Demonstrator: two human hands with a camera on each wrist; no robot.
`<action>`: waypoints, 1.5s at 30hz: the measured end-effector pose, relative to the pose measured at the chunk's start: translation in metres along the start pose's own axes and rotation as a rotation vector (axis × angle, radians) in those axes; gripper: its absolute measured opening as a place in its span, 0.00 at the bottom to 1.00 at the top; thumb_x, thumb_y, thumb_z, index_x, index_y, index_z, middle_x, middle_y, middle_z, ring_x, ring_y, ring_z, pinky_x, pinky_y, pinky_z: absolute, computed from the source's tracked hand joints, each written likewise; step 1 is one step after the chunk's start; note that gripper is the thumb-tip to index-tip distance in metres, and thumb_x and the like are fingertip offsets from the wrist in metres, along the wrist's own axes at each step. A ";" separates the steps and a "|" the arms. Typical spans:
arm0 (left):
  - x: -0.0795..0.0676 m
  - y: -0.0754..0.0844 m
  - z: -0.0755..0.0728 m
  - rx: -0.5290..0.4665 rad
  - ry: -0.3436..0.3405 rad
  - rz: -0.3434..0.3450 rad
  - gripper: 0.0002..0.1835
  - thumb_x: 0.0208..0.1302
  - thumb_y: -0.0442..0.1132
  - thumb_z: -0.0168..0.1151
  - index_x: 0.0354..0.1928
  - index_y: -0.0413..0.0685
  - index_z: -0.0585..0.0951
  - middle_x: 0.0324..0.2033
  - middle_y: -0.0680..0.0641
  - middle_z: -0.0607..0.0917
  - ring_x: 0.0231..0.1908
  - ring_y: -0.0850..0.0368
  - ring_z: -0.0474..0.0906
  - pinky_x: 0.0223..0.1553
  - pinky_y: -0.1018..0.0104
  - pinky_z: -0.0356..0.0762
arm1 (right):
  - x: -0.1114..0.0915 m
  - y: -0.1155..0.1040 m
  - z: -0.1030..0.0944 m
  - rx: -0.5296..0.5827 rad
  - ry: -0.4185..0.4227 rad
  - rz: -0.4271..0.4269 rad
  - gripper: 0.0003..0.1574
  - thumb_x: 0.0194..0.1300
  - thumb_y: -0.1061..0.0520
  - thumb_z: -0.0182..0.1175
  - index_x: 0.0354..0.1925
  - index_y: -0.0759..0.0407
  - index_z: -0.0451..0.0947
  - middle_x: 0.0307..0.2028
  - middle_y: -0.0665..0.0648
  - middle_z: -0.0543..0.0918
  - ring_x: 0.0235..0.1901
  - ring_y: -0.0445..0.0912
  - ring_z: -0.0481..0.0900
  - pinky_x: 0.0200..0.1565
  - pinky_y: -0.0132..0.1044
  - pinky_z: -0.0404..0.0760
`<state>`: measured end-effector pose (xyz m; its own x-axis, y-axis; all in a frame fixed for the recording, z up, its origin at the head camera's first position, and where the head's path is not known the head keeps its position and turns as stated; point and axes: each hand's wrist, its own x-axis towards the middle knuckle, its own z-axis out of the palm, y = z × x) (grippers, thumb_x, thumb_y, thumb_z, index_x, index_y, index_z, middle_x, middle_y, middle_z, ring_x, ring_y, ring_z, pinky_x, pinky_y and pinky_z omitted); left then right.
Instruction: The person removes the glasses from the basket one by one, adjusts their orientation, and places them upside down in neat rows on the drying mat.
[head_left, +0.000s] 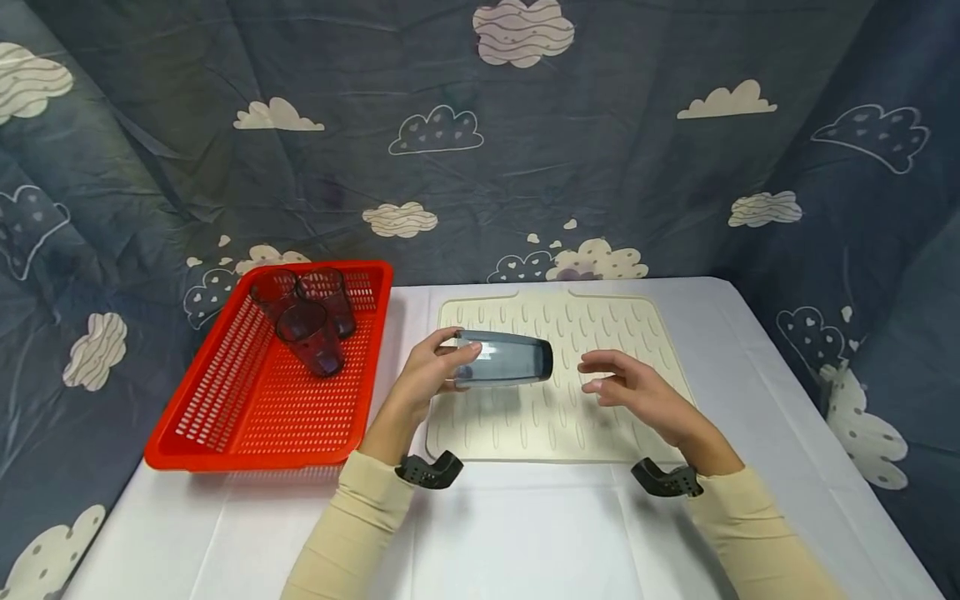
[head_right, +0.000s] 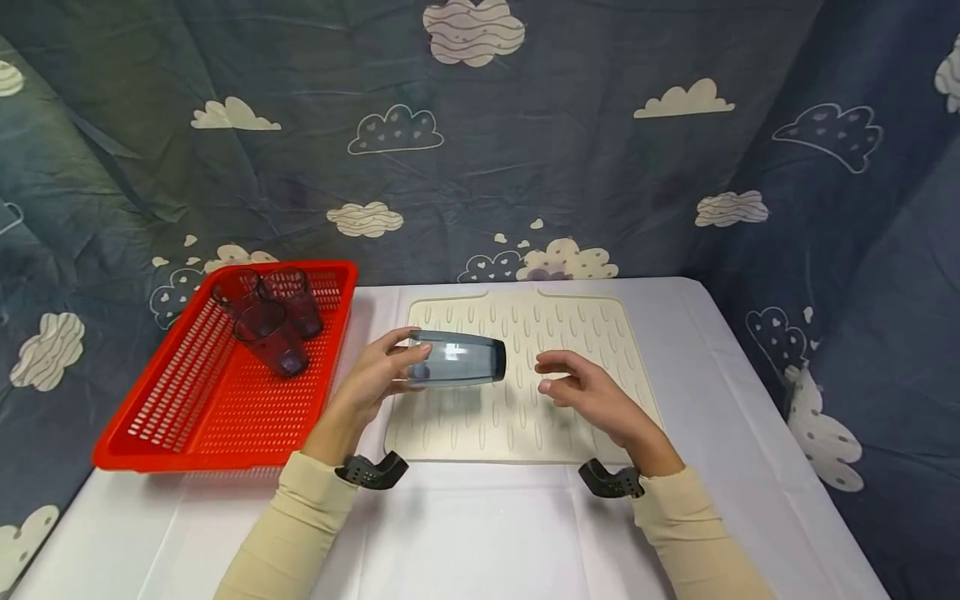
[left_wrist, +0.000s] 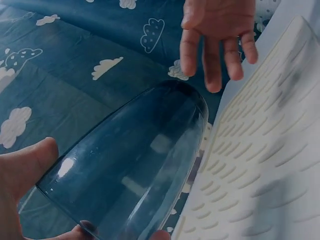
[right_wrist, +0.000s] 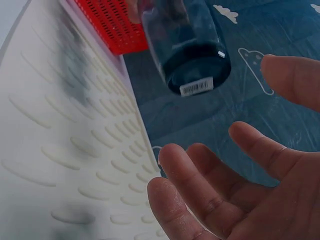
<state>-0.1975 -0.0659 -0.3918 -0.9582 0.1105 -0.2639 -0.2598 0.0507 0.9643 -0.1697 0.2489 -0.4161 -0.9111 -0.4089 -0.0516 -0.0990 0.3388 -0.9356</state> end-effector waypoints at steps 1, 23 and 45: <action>0.001 -0.003 0.001 -0.008 -0.005 -0.005 0.32 0.62 0.42 0.67 0.68 0.49 0.70 0.49 0.42 0.80 0.37 0.56 0.81 0.37 0.62 0.86 | 0.000 0.000 0.001 0.001 0.001 0.001 0.32 0.75 0.54 0.54 0.69 0.65 0.61 0.66 0.71 0.69 0.50 0.31 0.80 0.52 0.33 0.82; 0.005 -0.025 0.018 -0.084 -0.106 -0.023 0.34 0.62 0.45 0.66 0.69 0.49 0.69 0.49 0.43 0.77 0.30 0.61 0.71 0.39 0.60 0.86 | 0.015 -0.002 0.036 0.063 0.043 -0.029 0.49 0.67 0.61 0.63 0.77 0.54 0.49 0.70 0.71 0.62 0.61 0.64 0.73 0.50 0.31 0.80; 0.002 -0.020 0.013 -0.164 -0.198 -0.008 0.31 0.67 0.44 0.60 0.70 0.46 0.67 0.53 0.40 0.76 0.37 0.56 0.81 0.39 0.62 0.84 | 0.031 -0.014 0.053 0.070 0.181 -0.078 0.47 0.58 0.64 0.70 0.71 0.55 0.61 0.66 0.67 0.68 0.57 0.57 0.74 0.50 0.22 0.77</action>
<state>-0.1927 -0.0535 -0.4115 -0.9179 0.3042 -0.2548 -0.2990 -0.1079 0.9481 -0.1751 0.1866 -0.4228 -0.9594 -0.2706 0.0795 -0.1496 0.2496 -0.9567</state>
